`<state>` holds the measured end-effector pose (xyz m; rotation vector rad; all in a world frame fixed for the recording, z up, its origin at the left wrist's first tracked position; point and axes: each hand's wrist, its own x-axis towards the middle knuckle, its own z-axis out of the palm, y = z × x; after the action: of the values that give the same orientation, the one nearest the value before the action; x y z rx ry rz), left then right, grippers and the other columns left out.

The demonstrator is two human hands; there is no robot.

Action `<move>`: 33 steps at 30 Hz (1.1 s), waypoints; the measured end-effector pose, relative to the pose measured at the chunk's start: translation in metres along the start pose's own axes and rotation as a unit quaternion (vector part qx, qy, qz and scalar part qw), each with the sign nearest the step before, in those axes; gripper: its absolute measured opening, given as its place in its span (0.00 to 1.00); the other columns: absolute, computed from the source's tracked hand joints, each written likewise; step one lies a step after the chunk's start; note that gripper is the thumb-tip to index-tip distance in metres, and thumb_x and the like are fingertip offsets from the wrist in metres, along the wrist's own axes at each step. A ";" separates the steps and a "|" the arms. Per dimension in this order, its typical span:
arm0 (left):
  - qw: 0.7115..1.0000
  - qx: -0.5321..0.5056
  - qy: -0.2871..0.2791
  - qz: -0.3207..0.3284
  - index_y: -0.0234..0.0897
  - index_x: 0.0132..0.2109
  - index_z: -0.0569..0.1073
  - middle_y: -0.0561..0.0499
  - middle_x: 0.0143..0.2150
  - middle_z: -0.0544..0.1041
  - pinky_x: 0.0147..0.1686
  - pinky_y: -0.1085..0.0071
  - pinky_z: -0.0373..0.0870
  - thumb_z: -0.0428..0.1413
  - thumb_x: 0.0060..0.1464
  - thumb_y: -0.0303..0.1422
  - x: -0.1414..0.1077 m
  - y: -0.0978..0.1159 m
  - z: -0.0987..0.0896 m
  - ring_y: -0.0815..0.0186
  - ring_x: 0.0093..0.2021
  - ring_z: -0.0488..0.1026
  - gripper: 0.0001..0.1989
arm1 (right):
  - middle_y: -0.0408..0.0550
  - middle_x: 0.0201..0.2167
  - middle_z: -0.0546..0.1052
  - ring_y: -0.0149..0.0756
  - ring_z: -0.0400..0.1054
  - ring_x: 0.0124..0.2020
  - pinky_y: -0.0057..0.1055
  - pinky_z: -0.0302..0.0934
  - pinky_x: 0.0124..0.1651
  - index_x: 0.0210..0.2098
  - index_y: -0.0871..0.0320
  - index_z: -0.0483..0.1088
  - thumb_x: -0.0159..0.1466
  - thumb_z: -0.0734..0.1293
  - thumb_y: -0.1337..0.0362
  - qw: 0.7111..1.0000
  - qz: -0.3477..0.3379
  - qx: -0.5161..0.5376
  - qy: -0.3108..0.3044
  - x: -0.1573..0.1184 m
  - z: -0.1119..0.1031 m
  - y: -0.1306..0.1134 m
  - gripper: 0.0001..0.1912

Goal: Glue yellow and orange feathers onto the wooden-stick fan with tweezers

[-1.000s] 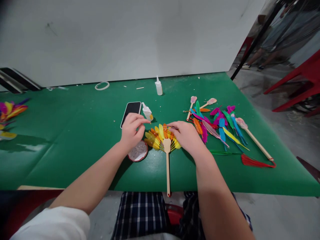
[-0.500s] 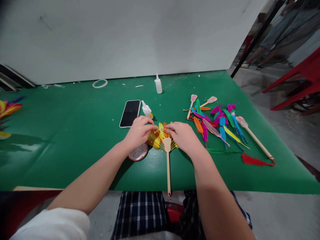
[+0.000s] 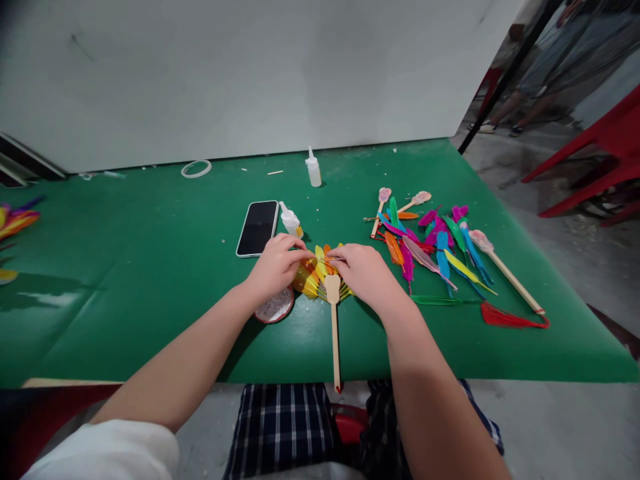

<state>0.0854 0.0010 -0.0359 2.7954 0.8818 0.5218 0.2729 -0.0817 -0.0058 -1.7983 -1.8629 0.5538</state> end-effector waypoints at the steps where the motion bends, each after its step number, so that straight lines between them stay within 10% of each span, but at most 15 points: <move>1: 1.000 0.000 -0.001 0.000 0.41 0.41 0.77 0.48 0.41 0.73 0.44 0.61 0.61 0.46 0.52 0.21 0.000 0.000 0.000 0.60 0.44 0.63 0.18 | 0.47 0.38 0.80 0.38 0.73 0.40 0.31 0.65 0.43 0.40 0.55 0.76 0.62 0.62 0.66 1.000 0.002 -0.001 -0.002 0.000 0.000 0.000 0.12; 33: 0.999 -0.034 -0.031 0.005 0.39 0.41 0.77 0.47 0.41 0.73 0.45 0.61 0.63 0.45 0.53 0.21 0.003 0.000 0.003 0.61 0.44 0.63 0.18 | 0.46 0.38 0.80 0.38 0.75 0.38 0.33 0.67 0.44 0.38 0.54 0.77 0.60 0.63 0.67 0.999 0.018 0.051 0.005 0.000 0.001 0.000 0.11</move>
<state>0.0891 0.0021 -0.0382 2.7392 0.8226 0.4560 0.2728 -0.0817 -0.0064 -1.7679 -1.7667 0.6404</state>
